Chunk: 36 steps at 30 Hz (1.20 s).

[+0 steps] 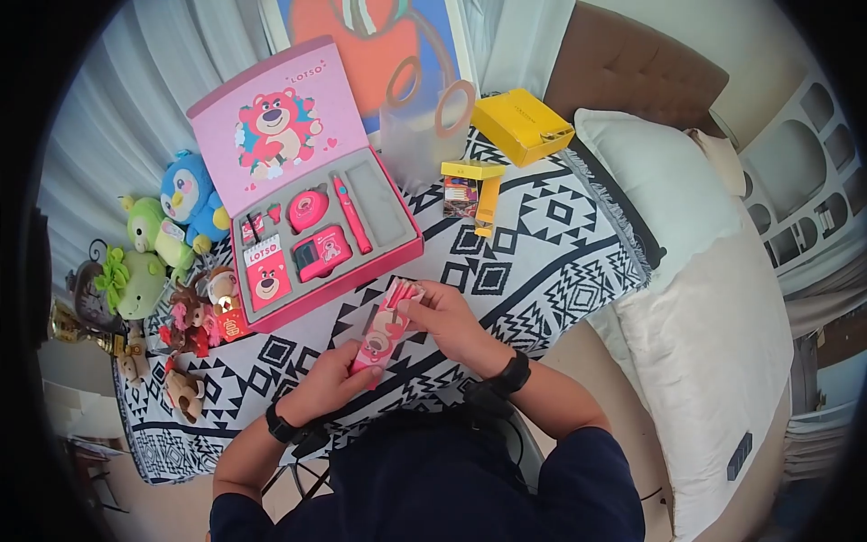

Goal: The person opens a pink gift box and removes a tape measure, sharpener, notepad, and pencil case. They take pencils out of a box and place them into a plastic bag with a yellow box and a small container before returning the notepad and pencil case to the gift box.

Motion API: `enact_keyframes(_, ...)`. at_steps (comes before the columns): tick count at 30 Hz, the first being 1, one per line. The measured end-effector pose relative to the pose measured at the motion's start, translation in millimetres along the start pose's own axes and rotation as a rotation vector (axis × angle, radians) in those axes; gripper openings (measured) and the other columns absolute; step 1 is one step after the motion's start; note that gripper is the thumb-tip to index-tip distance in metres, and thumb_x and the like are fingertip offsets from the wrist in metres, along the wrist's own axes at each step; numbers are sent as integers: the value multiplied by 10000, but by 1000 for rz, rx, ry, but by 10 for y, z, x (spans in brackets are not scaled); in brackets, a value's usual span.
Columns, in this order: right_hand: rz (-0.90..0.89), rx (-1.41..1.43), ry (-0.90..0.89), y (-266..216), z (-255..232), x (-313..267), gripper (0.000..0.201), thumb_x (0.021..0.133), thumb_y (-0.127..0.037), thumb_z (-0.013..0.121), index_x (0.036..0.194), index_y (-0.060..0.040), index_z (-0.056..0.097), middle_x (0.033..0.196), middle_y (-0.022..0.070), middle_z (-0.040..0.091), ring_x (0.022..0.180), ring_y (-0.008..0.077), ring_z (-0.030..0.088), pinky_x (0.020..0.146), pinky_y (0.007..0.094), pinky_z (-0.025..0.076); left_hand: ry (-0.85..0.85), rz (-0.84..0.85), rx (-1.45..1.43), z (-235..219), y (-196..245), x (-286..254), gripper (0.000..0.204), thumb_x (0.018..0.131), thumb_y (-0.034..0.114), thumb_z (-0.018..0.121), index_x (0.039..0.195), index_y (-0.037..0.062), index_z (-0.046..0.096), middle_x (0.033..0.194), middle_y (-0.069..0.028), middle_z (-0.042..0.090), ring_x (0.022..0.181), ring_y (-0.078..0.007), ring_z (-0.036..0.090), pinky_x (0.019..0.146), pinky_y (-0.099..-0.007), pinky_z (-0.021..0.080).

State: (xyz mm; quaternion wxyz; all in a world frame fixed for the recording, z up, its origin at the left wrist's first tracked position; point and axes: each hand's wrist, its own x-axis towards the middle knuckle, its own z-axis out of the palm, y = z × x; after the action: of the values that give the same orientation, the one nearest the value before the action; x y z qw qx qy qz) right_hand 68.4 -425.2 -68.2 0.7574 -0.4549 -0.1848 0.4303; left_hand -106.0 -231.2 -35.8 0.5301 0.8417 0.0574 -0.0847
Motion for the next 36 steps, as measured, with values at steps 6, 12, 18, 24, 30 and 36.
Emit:
enact_keyframes(6, -28, -101, -31, -39, 81, 150, 240, 1074, -101, 647, 1275, 26, 682, 1128, 74, 762, 1041, 143, 731, 927, 323, 599, 48, 2, 11, 16, -52, 15, 268, 1062, 272, 681, 1049, 12, 619, 806, -115, 708, 739, -234, 714, 701, -378, 543)
enact_keyframes(12, 23, -32, -85, 16, 90, 300, 223, 1060, -80, 664, 1257, 19, 694, 1134, 90, 768, 1031, 156, 742, 929, 317, 601, 76, 52, -205, 56, -297, 41, 280, 1070, 274, 666, 1113, 3, 609, 870, -88, 695, 767, -179, 681, 679, -361, 540)
enact_keyframes(18, 9, -119, -88, -30, 121, 321, 202, 1041, -103, 706, 1210, 4, 688, 1121, 89, 769, 991, 154, 749, 901, 332, 619, -65, -44, -287, -5, -98, 19, 315, 1098, 290, 611, 1233, 7, 590, 946, -68, 701, 801, -142, 685, 675, -318, 574)
enact_keyframes(24, 24, -237, -56, -83, 216, 336, 216, 1041, -121, 711, 1217, 2, 684, 1119, 85, 770, 989, 146, 744, 892, 326, 615, -102, -69, -320, -26, -91, -4, 335, 1116, 285, 598, 1312, 15, 574, 993, -39, 676, 855, -102, 630, 753, -301, 549)
enact_keyframes(30, 3, -261, -141, -60, 173, 377, 242, 1048, -117, 702, 1259, -3, 671, 1120, 62, 767, 990, 120, 728, 927, 312, 587, -109, -53, -320, -31, -126, -27, 336, 1117, 300, 597, 1306, 24, 575, 999, -38, 674, 875, -102, 623, 782, -302, 543)
enact_keyframes(36, -156, -483, -229, -313, 323, 239, 540, 986, -51, 735, 1488, -29, 538, 1439, 127, 624, 1287, 179, 624, 1026, 345, 556, -159, 10, -397, -140, -219, -43, 347, 1103, 316, 630, 1279, 18, 605, 1025, -37, 689, 906, -85, 645, 793, -279, 544)
